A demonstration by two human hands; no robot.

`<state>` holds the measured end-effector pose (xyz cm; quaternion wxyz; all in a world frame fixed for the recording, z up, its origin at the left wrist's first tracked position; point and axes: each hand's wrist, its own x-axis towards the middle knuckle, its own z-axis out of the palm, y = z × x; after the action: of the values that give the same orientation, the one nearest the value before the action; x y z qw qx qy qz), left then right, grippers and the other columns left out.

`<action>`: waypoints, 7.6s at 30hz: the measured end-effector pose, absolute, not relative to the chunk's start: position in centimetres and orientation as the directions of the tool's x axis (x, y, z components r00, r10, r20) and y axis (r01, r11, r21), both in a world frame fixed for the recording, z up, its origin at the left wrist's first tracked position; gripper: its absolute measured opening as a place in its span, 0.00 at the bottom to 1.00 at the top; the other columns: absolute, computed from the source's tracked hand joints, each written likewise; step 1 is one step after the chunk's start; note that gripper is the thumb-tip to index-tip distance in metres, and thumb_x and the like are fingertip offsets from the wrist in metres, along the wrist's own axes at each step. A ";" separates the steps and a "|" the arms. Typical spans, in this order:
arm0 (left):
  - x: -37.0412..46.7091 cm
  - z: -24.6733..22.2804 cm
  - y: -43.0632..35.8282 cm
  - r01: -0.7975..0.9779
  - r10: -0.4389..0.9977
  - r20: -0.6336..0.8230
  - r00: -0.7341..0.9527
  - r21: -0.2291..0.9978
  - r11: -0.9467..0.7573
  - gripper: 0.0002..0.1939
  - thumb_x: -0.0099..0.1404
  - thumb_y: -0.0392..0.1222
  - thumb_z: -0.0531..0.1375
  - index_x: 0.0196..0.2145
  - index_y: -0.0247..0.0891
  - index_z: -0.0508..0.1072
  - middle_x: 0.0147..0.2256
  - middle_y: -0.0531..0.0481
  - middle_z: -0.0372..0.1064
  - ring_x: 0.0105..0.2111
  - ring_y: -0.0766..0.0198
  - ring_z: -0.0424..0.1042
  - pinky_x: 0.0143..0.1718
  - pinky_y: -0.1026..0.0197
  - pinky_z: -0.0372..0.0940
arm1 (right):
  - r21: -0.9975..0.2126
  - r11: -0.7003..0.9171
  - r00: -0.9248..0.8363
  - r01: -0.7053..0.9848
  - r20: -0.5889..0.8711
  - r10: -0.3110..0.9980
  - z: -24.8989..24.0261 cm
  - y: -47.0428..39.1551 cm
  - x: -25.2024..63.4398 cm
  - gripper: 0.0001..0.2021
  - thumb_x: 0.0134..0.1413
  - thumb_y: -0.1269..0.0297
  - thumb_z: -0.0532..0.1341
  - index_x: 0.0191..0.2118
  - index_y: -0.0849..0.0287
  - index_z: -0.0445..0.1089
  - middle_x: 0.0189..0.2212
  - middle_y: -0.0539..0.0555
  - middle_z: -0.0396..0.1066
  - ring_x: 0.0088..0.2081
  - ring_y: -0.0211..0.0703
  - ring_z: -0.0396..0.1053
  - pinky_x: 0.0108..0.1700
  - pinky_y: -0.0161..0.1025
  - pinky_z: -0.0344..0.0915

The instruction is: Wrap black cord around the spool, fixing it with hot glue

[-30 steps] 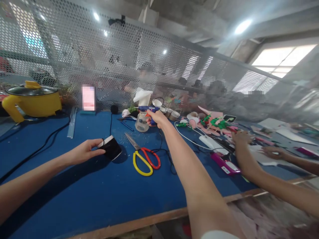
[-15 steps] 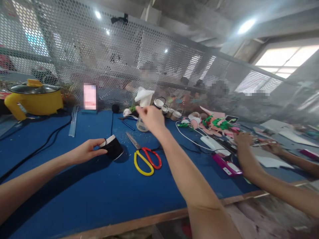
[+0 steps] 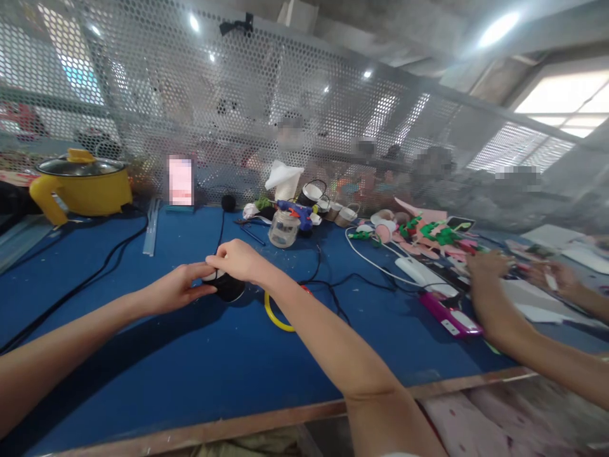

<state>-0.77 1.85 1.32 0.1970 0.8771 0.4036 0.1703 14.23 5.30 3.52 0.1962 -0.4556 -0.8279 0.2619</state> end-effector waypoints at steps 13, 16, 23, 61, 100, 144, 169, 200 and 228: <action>-0.6 1.6 1.4 0.643 0.718 0.202 0.666 0.332 -0.690 0.11 0.58 0.34 0.51 0.40 0.33 0.64 0.39 0.42 0.68 0.41 0.56 0.65 0.43 0.54 0.58 | -0.585 0.502 -0.514 0.637 0.163 0.842 3.9 4.4 14.8 0.21 0.53 0.55 0.50 0.21 0.63 0.71 0.42 0.63 0.67 0.45 0.50 0.64 0.44 0.41 0.58; -0.6 1.4 1.2 0.657 0.703 0.203 0.682 0.250 -0.711 0.13 0.58 0.32 0.51 0.42 0.36 0.64 0.44 0.43 0.66 0.47 0.55 0.62 0.51 0.45 0.49 | -0.587 0.498 -0.549 0.638 0.106 0.829 4.2 4.5 14.4 0.17 0.50 0.60 0.55 0.16 0.61 0.68 0.41 0.61 0.68 0.46 0.49 0.64 0.43 0.39 0.59; -0.8 2.2 1.3 0.645 0.759 0.145 0.635 0.441 -0.624 0.10 0.58 0.37 0.51 0.39 0.33 0.65 0.35 0.46 0.69 0.36 0.60 0.67 0.45 0.53 0.57 | -0.896 0.356 -0.408 0.265 0.230 0.884 3.5 3.8 15.8 0.08 0.48 0.67 0.56 0.24 0.62 0.69 0.43 0.58 0.66 0.46 0.41 0.63 0.47 0.38 0.57; -0.9 2.5 1.6 0.347 0.754 0.069 0.654 0.858 -0.380 0.06 0.55 0.40 0.55 0.30 0.34 0.66 0.28 0.54 0.64 0.30 0.68 0.62 0.33 0.67 0.59 | -0.888 0.299 -0.178 0.349 0.250 0.952 0.1 2.4 17.6 0.13 0.51 0.54 0.51 0.28 0.59 0.61 0.23 0.49 0.62 0.26 0.37 0.60 0.28 0.35 0.58; -0.3 1.6 1.6 0.450 0.823 0.053 0.566 0.816 -0.363 0.10 0.55 0.44 0.54 0.26 0.33 0.65 0.24 0.56 0.58 0.26 0.69 0.57 0.30 0.66 0.54 | -0.693 0.569 -0.129 0.444 0.579 0.805 -1.4 1.4 15.8 0.07 0.53 0.66 0.49 0.26 0.56 0.52 0.35 0.56 0.61 0.39 0.41 0.60 0.42 0.42 0.60; -0.4 1.4 1.8 0.423 0.882 0.130 0.453 0.840 -0.341 0.11 0.55 0.46 0.53 0.22 0.35 0.63 0.21 0.56 0.55 0.24 0.69 0.54 0.27 0.66 0.51 | -0.683 0.569 -0.142 0.457 0.576 0.805 -0.3 2.2 15.9 0.07 0.49 0.60 0.54 0.27 0.58 0.58 0.35 0.57 0.63 0.36 0.40 0.64 0.36 0.39 0.64; -1.1 2.0 1.9 0.450 0.868 0.078 0.491 0.831 -0.329 0.11 0.53 0.45 0.53 0.20 0.35 0.62 0.21 0.56 0.55 0.24 0.68 0.55 0.27 0.65 0.52 | -0.951 -0.014 0.221 0.310 0.057 0.973 5.0 13.2 24.4 0.09 0.51 0.66 0.55 0.23 0.63 0.61 0.13 0.47 0.61 0.14 0.31 0.61 0.16 0.28 0.58; -1.0 1.0 2.6 0.174 0.904 -0.134 0.406 0.982 0.067 0.10 0.50 0.44 0.59 0.21 0.35 0.65 0.21 0.56 0.63 0.23 0.69 0.60 0.28 0.65 0.54 | -0.526 0.357 -0.121 0.772 0.430 0.895 1.3 0.9 20.2 0.04 0.45 0.69 0.55 0.31 0.59 0.65 0.25 0.55 0.69 0.28 0.46 0.67 0.29 0.39 0.61; -0.7 0.4 2.5 0.098 0.909 -0.029 0.415 0.995 -0.012 0.08 0.50 0.41 0.59 0.22 0.34 0.63 0.23 0.57 0.62 0.25 0.70 0.58 0.30 0.67 0.51 | -0.820 0.150 -0.281 0.552 -0.014 0.959 3.4 -1.7 20.7 0.13 0.48 0.56 0.54 0.22 0.60 0.60 0.08 0.43 0.55 0.12 0.32 0.58 0.19 0.32 0.59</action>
<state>-0.69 2.47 0.40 0.5721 0.6168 0.4081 0.3546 20.73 -1.71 3.41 0.2723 -0.5340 -0.7077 0.3740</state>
